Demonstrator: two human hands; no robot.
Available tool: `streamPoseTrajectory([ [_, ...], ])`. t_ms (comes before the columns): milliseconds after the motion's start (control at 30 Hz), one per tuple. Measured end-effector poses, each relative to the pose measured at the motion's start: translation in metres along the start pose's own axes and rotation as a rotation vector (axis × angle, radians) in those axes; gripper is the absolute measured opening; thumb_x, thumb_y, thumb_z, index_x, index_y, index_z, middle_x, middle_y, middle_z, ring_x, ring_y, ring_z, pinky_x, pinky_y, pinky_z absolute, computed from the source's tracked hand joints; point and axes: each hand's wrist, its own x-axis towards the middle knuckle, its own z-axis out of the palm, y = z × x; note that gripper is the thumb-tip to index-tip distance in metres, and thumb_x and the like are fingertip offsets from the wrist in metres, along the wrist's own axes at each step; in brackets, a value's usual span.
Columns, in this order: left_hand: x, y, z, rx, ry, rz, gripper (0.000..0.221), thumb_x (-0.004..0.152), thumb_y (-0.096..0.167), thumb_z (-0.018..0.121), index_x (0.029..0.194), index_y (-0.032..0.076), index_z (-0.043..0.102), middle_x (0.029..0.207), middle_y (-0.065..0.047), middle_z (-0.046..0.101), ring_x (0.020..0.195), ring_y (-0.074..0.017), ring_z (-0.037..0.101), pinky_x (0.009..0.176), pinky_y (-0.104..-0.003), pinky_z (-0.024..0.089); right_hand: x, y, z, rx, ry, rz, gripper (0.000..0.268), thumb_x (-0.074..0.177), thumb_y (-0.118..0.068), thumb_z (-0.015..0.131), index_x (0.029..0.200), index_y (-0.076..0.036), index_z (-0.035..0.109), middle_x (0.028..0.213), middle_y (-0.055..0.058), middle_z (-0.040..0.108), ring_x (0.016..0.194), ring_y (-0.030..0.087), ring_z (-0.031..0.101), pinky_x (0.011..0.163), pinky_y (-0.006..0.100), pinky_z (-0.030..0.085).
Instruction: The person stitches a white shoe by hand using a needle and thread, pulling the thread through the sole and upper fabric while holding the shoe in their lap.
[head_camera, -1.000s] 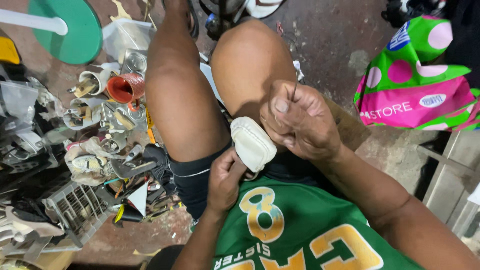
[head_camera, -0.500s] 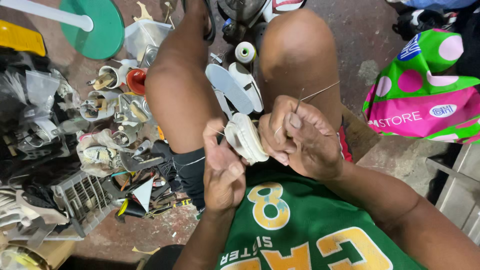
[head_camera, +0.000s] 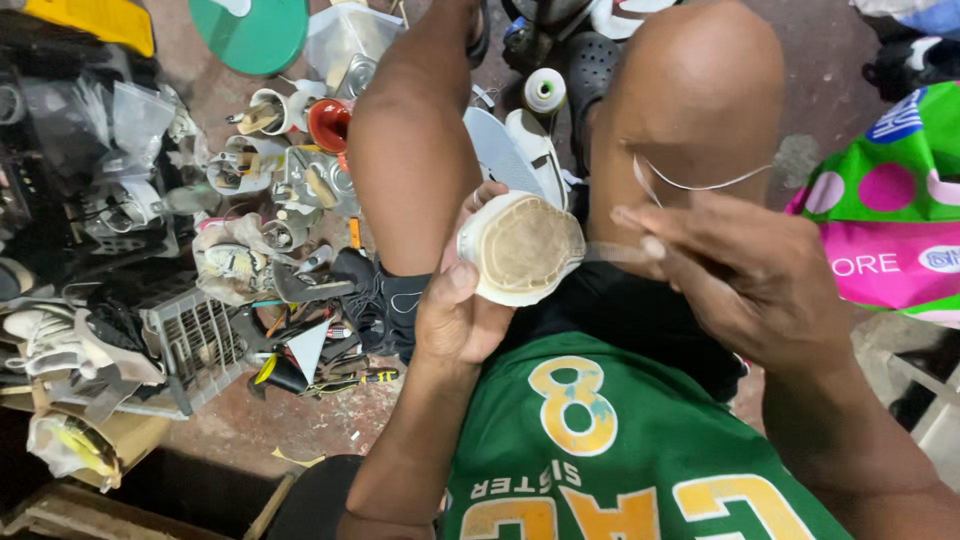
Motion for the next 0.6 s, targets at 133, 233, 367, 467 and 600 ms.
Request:
streamPoseTrajectory([
  [133, 0.001, -0.003, -0.003, -0.005, -0.040, 0.014, 0.094, 0.080, 0.036, 0.089, 0.149, 0.003, 0.035, 0.138, -0.012, 0.054, 0.135, -0.0239, 0.055, 0.119, -0.040, 0.045, -0.010, -0.007, 0.010, 0.026, -0.070, -0.087, 0.036, 0.086, -0.002, 0.075, 0.121, -0.011, 0.074, 0.077, 0.002, 0.069, 0.062, 0.009, 0.066, 0.056, 0.026, 0.049],
  [233, 0.002, -0.006, -0.004, -0.024, -0.057, 0.009, 0.095, 0.080, 0.035, 0.090, 0.149, 0.004, 0.034, 0.138, -0.012, 0.054, 0.134, -0.0243, 0.055, 0.119, -0.040, 0.045, -0.005, -0.010, 0.026, 0.065, -0.124, -0.222, 0.038, 0.085, 0.000, 0.075, 0.122, -0.012, 0.072, 0.081, 0.003, 0.069, 0.066, 0.013, 0.067, 0.058, 0.027, 0.051],
  [367, 0.001, -0.007, -0.003, 0.004, -0.053, 0.020, 0.096, 0.080, 0.035, 0.092, 0.150, 0.003, 0.033, 0.133, -0.013, 0.054, 0.128, -0.0232, 0.055, 0.118, -0.039, 0.045, 0.000, -0.012, 0.037, 0.010, -0.114, -0.290, 0.041, 0.084, 0.001, 0.077, 0.124, -0.010, 0.072, 0.077, 0.005, 0.065, 0.064, 0.018, 0.064, 0.056, 0.031, 0.049],
  [467, 0.001, -0.006, -0.003, 0.056, -0.066, 0.023, 0.095, 0.080, 0.032, 0.091, 0.150, 0.003, 0.034, 0.138, -0.014, 0.055, 0.132, -0.0261, 0.055, 0.116, -0.040, 0.045, 0.001, -0.014, 0.036, -0.035, -0.105, -0.294, 0.042, 0.082, 0.001, 0.078, 0.122, -0.010, 0.073, 0.078, 0.005, 0.068, 0.062, 0.018, 0.064, 0.054, 0.031, 0.049],
  [600, 0.002, -0.007, -0.003, 0.088, -0.061, 0.032, 0.094, 0.080, 0.029, 0.091, 0.152, 0.006, 0.034, 0.138, -0.013, 0.054, 0.132, -0.0255, 0.055, 0.117, -0.040, 0.046, -0.001, -0.015, 0.032, -0.074, -0.091, -0.293, 0.043, 0.081, 0.003, 0.077, 0.121, -0.011, 0.073, 0.081, 0.006, 0.070, 0.065, 0.018, 0.067, 0.054, 0.030, 0.050],
])
